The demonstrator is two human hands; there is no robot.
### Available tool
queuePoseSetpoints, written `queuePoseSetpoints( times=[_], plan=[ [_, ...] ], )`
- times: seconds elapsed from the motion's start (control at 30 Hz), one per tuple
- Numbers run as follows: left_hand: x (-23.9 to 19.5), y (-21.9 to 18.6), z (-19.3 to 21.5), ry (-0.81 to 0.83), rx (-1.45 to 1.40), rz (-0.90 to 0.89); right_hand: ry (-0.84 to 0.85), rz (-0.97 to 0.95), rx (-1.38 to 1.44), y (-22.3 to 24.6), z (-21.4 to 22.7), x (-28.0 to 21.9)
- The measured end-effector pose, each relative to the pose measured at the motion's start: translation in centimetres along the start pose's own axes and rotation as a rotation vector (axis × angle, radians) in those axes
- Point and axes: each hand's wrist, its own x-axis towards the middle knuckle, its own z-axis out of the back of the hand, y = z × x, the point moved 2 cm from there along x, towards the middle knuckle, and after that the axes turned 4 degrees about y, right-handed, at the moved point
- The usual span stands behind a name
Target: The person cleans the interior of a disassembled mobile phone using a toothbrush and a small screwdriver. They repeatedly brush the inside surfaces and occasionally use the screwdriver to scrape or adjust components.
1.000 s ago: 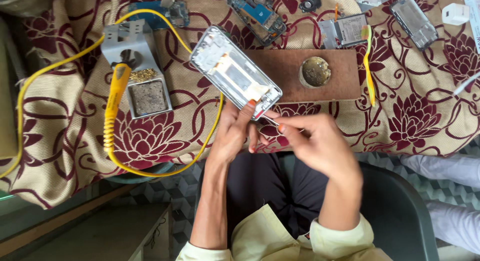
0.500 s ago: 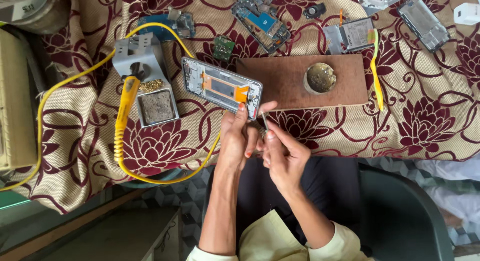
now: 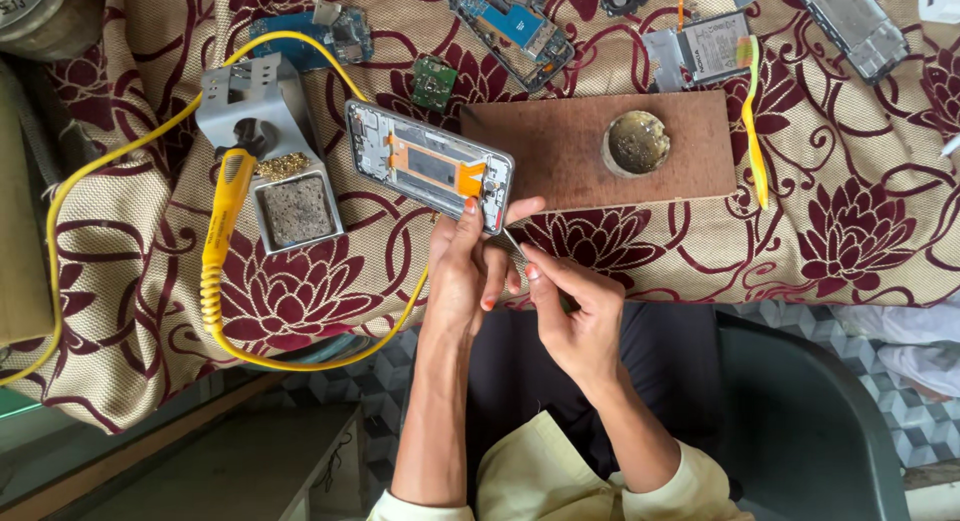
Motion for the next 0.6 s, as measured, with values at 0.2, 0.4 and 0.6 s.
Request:
queuePoseSetpoints(
  times=[0.2,0.4,0.6],
  plan=[
    [-0.1,0.1,0.0,0.001,0.007,-0.007,0.014,0.066,-0.051,0.5,0.0,0.6],
    [-0.2,0.2,0.1,0.028,0.017,-0.007,-0.009,0.061,-0.108,0.8,0.3,0.3],
    [-0.1,0.1,0.1,0.007,-0.01,0.002,-0.006,0.114,-0.092,1.2,0.4,0.4]
  ],
)
